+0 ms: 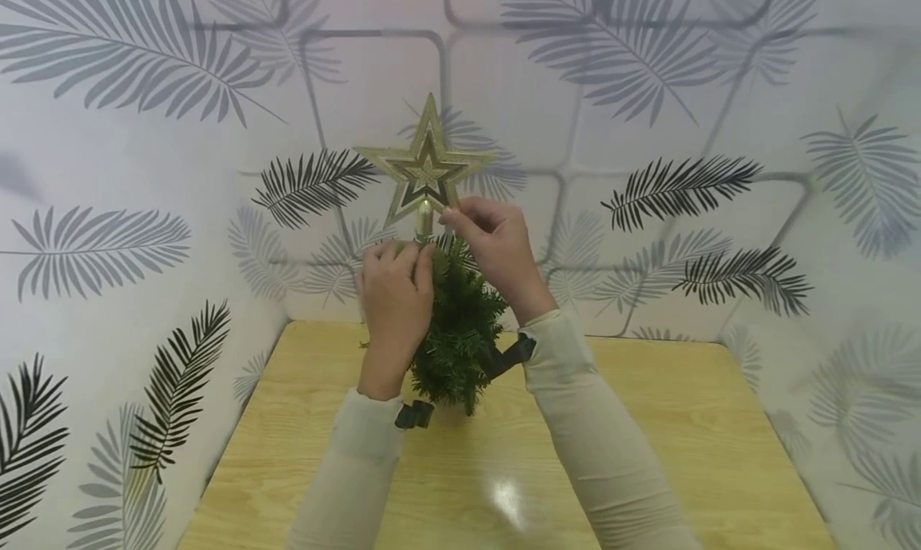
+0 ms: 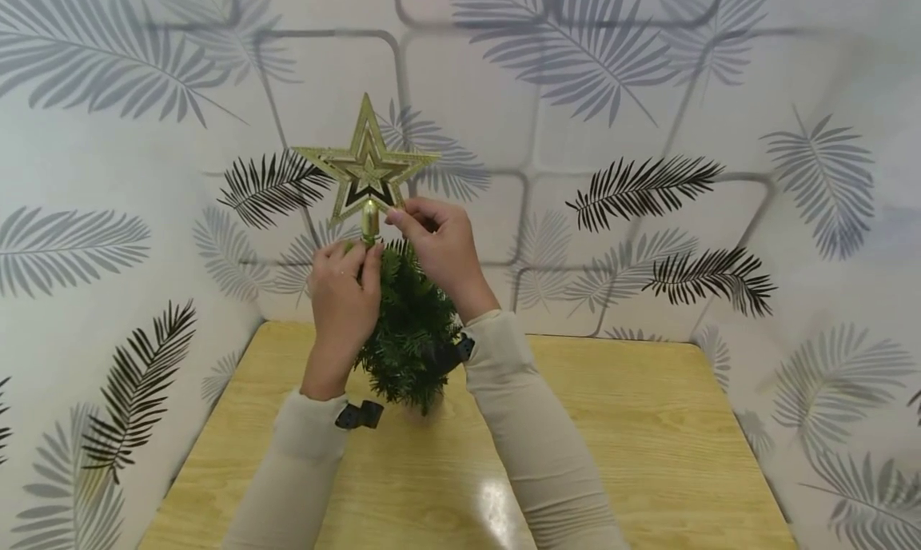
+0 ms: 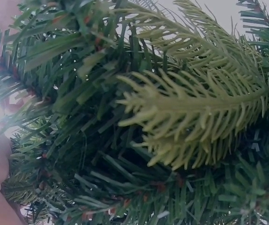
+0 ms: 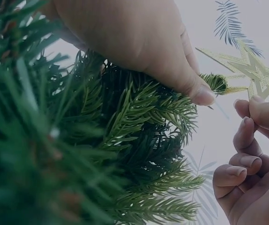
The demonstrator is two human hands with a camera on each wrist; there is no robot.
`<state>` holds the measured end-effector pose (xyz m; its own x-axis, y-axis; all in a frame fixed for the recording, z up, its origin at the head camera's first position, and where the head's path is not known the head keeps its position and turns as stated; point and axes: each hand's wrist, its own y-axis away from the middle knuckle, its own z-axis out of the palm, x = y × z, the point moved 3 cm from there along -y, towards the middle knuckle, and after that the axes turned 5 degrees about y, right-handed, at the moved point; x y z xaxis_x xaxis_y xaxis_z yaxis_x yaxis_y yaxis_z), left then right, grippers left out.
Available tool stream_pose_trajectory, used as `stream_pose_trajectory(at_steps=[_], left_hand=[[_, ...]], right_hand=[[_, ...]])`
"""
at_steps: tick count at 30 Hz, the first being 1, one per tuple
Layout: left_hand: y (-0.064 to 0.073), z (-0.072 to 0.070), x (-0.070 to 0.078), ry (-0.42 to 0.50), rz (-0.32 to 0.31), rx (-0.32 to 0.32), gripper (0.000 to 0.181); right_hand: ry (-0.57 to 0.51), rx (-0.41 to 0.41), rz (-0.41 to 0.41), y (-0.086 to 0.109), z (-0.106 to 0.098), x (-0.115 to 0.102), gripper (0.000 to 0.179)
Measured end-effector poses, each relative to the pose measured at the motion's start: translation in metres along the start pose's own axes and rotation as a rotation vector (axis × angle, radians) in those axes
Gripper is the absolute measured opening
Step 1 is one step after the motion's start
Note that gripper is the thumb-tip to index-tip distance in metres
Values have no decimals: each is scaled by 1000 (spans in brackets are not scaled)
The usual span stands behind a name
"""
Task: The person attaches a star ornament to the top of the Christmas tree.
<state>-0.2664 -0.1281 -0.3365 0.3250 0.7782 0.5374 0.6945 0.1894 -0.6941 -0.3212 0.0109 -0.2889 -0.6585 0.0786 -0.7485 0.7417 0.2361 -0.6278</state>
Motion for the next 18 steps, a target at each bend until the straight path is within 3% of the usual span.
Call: stream_pose_trajectory(at_steps=[10,18], left_hand=[[4,-2,-1,14,5,0,44],[0,-1,0,16,17,-32,43]], right_hand=[[51,-44,26,7,-2,0,17],[51,-21,13,8,-2,-3,19]])
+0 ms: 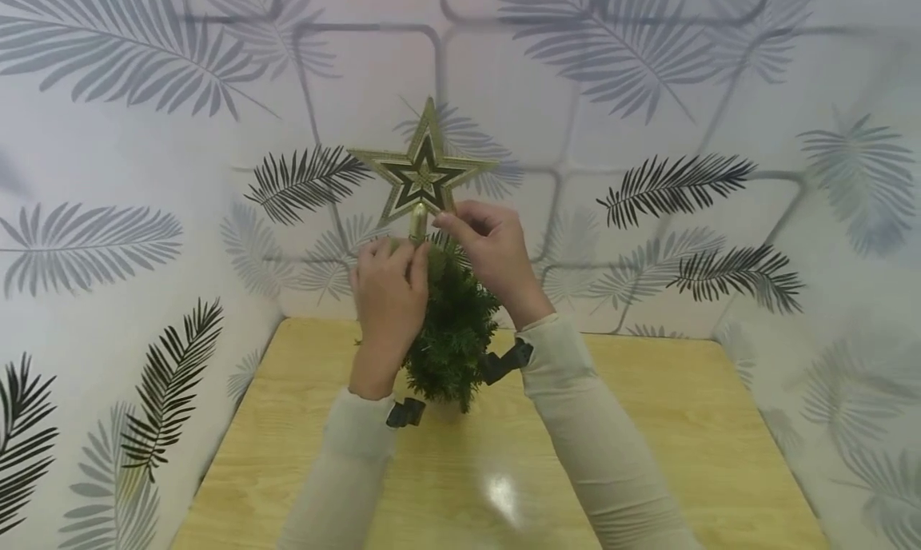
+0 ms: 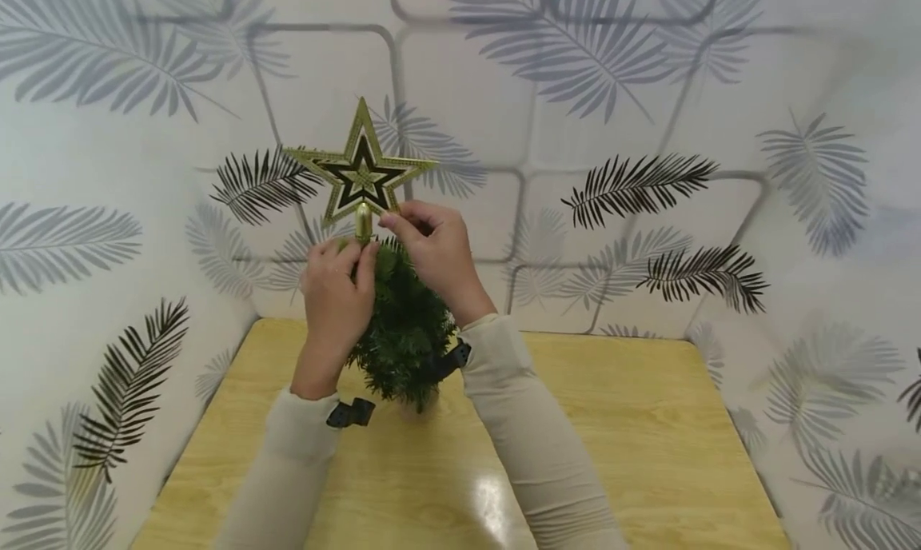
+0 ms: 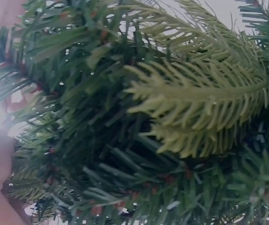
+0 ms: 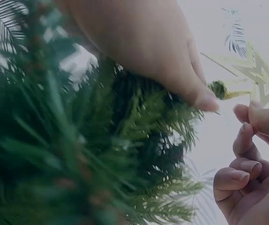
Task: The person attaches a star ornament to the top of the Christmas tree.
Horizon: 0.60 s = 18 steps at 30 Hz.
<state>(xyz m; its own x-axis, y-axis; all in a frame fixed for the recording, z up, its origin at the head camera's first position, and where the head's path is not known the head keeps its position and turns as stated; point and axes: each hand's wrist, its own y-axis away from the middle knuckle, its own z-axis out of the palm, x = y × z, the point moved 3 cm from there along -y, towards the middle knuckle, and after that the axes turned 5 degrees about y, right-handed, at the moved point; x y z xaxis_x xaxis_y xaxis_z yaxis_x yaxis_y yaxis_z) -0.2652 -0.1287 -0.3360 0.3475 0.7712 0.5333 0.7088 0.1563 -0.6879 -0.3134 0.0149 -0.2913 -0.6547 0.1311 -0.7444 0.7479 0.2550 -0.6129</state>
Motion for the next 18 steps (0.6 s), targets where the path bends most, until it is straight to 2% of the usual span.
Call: stream_pose_trajectory(at_steps=[5,9,13,16,18], left_hand=[[-2,0,0,66,31,-41,36],[-3,-1,-1,142,59,-9,39],[0,-3,-4,208,82,28,54],[4,-8,-7,236,85,24,69],[6,-13,-10,231,85,19,79]], right_hand=[[15,1,-9,5,-3,-2,19],[4,-9,-16,8,-6,-5,18],[-25,-11,3,10,-8,-5,18],[-29,-4,38,13,-12,-2,21],[4,6,53,15,-16,1,25]])
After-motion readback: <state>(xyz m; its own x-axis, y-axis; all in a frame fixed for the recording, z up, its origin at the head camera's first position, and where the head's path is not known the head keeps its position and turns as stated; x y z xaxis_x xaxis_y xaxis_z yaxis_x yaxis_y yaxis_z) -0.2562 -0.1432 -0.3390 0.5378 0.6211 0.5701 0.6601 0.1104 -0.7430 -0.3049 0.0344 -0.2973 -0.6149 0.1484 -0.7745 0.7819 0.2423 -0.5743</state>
